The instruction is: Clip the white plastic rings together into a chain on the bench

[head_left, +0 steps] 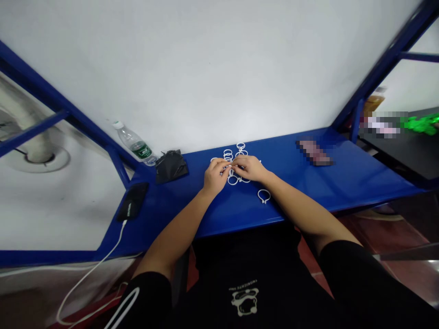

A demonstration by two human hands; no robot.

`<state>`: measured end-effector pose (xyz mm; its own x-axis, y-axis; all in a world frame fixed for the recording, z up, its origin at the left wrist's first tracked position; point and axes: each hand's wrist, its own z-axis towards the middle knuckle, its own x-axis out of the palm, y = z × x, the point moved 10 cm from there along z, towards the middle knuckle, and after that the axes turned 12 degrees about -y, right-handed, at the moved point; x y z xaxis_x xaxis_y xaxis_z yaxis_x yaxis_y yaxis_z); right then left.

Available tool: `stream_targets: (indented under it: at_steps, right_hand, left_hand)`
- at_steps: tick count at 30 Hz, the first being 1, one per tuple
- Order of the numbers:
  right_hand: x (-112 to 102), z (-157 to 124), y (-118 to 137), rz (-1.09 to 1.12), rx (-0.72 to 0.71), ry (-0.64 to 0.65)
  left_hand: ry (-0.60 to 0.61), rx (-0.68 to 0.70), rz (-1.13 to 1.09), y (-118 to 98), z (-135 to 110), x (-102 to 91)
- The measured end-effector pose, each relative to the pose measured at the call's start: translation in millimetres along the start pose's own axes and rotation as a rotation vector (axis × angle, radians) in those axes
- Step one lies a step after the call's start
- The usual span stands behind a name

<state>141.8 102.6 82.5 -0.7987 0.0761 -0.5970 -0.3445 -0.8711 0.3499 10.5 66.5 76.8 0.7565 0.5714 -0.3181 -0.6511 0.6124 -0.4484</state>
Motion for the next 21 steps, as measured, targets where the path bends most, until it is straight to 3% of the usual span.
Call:
stream_targets:
  at_steps: [4,8,11,15,21]
  right_hand:
    - [-3,-2,-21,-0.097,0.108,-0.019]
    - [-10,-2,-36,-0.138,0.179,-0.075]
    - [-10,-3,-39,-0.145,0.176,-0.059]
    - [-9,-4,-45,-0.142,0.193,-0.042]
    - [-13,-6,-55,-0.128,0.226,-0.068]
  left_hand:
    - [0.118,0.174,0.041,-42,-4,7.4]
    - [0.461,0.389,-0.072,-98,-38,37.3]
    - [0.691,0.530,-0.089,-124,-73,58.9]
    - [0.828,0.576,-0.037,-126,-96,75.3]
    - [0.851,0.501,-0.024,-108,-91,79.0]
